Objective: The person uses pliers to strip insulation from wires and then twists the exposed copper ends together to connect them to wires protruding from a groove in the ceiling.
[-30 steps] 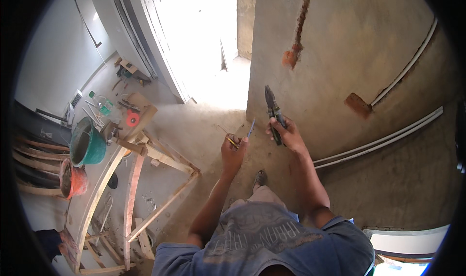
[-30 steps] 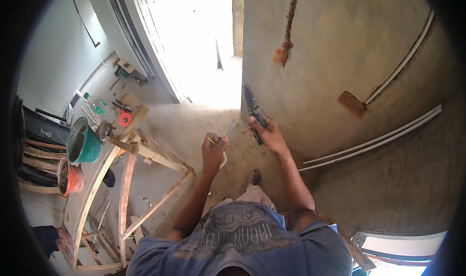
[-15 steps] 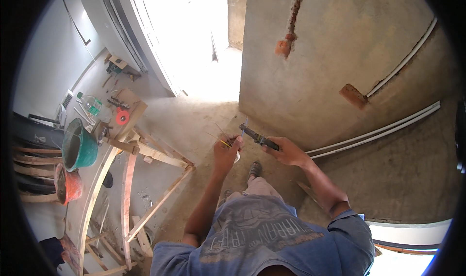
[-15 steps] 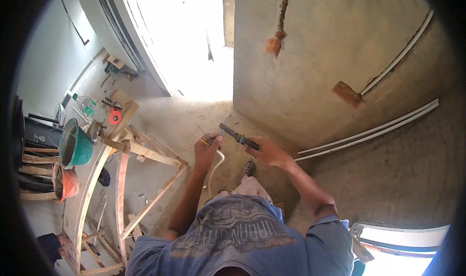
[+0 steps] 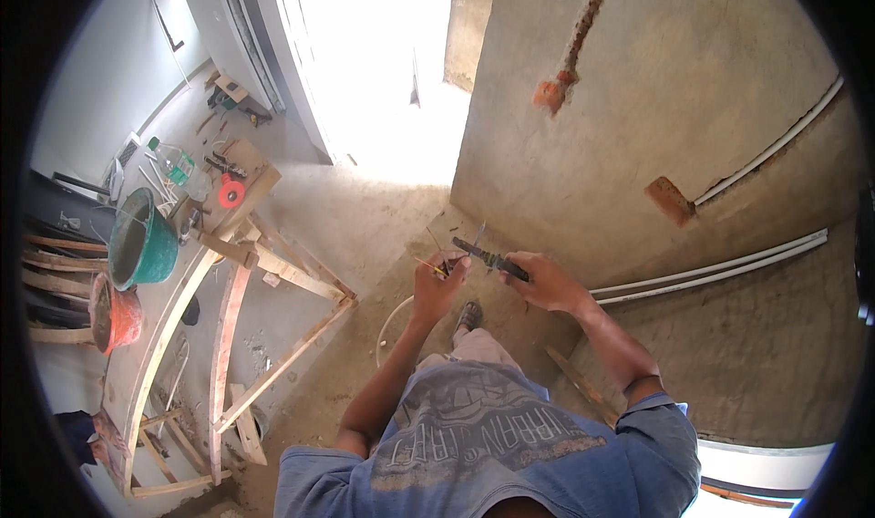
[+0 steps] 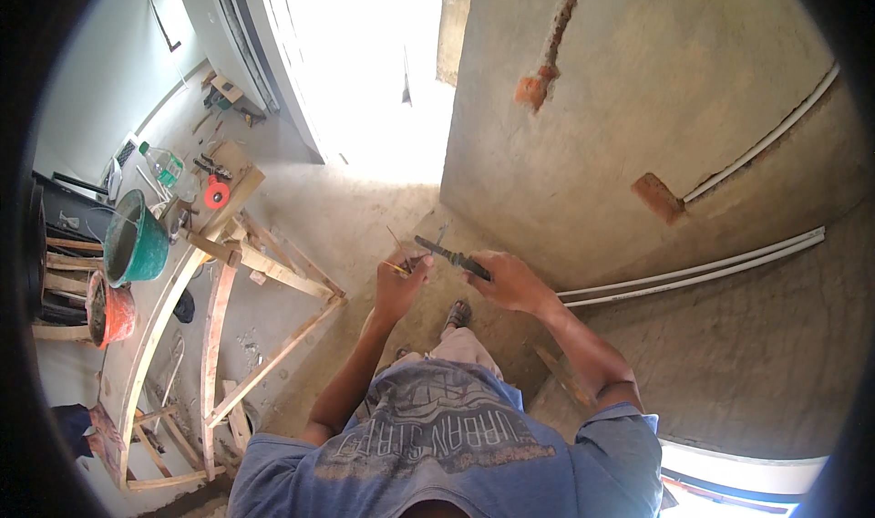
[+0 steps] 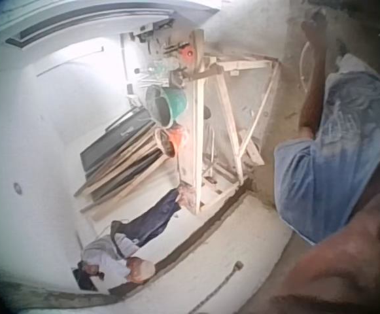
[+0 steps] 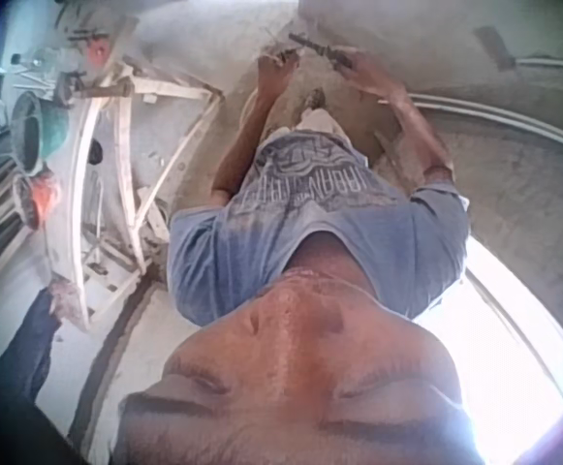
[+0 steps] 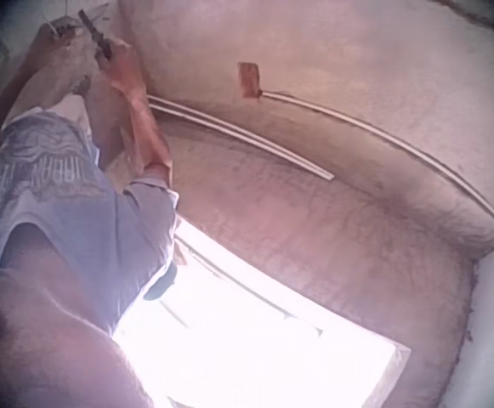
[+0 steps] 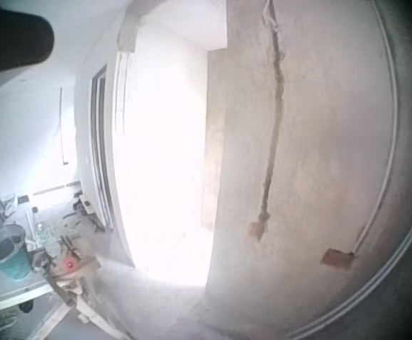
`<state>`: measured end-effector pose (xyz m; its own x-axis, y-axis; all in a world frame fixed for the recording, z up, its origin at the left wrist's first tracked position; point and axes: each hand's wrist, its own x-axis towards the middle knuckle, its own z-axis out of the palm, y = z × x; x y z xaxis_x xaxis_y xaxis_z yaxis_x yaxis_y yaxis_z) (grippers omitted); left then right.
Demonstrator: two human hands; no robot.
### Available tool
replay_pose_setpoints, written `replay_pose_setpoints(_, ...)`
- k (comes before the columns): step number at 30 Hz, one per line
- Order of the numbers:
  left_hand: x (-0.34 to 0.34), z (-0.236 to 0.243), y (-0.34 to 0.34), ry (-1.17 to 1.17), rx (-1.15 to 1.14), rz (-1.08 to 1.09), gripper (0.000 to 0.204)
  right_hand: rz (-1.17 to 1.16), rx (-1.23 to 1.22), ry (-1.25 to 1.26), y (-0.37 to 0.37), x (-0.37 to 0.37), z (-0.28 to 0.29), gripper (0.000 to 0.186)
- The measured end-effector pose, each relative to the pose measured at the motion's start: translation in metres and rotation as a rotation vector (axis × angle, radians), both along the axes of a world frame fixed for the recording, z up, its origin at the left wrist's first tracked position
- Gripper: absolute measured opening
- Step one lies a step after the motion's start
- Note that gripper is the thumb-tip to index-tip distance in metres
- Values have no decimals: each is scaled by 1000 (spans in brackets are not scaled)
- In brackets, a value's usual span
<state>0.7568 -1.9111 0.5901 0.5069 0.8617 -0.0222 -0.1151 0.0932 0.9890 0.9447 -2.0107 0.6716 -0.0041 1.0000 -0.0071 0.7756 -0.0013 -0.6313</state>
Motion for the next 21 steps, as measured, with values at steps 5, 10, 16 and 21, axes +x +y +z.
replay_pose_setpoints(5,0,-2,-7,49,99,-5,22,23,55,-120,-7,5,-9,27)
replay_pose_setpoints(10,4,-39,2,239,245,-73,21,3,-141,15,-8,6,-22,32)
replay_pose_setpoints(16,25,-47,14,332,183,-79,33,50,-34,-35,28,38,-87,28)
replay_pose_setpoints(21,39,-76,12,132,308,200,37,-54,150,-217,42,25,-130,30)
